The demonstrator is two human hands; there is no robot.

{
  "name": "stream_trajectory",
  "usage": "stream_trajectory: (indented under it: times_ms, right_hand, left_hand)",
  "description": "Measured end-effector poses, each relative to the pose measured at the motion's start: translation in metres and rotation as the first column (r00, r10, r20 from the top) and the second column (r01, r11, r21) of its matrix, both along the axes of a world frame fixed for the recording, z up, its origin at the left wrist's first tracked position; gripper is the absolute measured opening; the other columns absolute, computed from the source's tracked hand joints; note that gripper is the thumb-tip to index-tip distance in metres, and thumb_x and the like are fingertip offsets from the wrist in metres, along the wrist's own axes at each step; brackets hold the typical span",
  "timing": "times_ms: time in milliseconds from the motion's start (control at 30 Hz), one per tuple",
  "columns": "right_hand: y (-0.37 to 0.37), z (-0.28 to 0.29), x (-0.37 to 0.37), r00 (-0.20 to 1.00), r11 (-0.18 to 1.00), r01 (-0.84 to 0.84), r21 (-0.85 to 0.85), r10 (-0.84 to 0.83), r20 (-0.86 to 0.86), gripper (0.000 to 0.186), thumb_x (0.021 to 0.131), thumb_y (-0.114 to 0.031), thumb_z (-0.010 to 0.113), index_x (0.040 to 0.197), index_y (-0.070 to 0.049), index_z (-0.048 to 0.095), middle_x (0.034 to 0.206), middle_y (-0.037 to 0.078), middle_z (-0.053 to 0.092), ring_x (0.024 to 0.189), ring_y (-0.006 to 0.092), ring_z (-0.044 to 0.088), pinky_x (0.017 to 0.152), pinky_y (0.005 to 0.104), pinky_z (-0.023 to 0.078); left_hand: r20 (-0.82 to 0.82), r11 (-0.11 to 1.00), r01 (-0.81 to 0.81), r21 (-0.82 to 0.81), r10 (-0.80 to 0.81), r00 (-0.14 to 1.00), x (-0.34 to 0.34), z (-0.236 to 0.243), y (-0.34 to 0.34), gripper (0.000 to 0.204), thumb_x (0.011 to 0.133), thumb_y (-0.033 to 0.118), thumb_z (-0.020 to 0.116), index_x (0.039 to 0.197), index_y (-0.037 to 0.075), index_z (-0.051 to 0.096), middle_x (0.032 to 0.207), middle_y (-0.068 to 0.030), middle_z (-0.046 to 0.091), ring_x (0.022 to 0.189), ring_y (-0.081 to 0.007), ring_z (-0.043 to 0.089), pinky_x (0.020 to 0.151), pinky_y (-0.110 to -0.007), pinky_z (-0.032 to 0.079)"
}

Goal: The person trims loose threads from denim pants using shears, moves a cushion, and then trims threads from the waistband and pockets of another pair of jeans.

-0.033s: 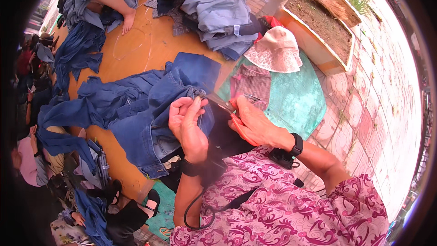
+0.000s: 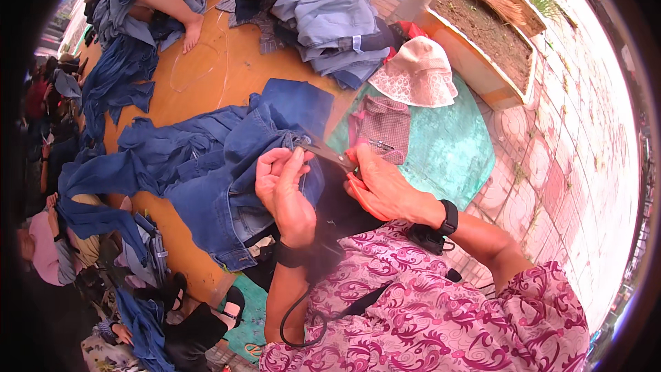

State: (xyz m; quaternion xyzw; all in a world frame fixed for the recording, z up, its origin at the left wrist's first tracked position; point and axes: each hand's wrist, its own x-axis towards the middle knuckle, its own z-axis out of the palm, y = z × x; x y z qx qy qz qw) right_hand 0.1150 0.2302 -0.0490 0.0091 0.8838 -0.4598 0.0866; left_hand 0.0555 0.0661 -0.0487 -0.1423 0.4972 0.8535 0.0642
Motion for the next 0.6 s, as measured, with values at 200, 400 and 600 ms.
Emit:
stream_trajectory:
  times_ms: [200,400,600]
  right_hand:
    - [0.002,-0.005,-0.004,0.997,0.999,0.03,0.041,-0.033,0.075,0.042,0.088,-0.018,0.066,0.115,-0.001,0.039,0.079,0.021,0.056,0.072,0.0432,0.058,0.063,0.0497,0.044]
    - [0.005,-0.009,-0.001,1.0,0.995,0.007,0.104,-0.01,0.023,0.043,0.086,-0.019,0.068,0.112,0.0,0.04,0.062,0.017,0.052,0.058,0.0413,0.056,0.054,0.0486,0.041]
    - [0.006,-0.02,0.006,0.998,0.994,0.067,0.085,-0.069,0.011,0.04,0.085,-0.019,0.069,0.104,-0.001,0.039,0.062,0.022,0.051,0.058,0.045,0.055,0.052,0.0497,0.038]
  left_hand:
    - [-0.031,0.999,-0.02,-0.049,0.019,0.999,0.003,-0.002,0.01,0.016,0.088,-0.003,0.069,0.098,0.002,0.058,0.092,-0.0104,0.071,0.083,-0.0154,0.068,0.073,-0.025,0.049]
    - [-0.056,0.993,-0.024,-0.114,0.018,0.998,0.009,0.001,0.01,0.017,0.087,-0.004,0.069,0.098,0.002,0.057,0.091,-0.0112,0.07,0.085,-0.0178,0.069,0.074,-0.026,0.049]
    - [-0.079,0.993,-0.015,-0.121,0.006,0.997,0.01,-0.005,0.018,0.018,0.087,-0.003,0.07,0.099,0.002,0.057,0.09,-0.0108,0.07,0.084,-0.0187,0.07,0.075,-0.026,0.05]
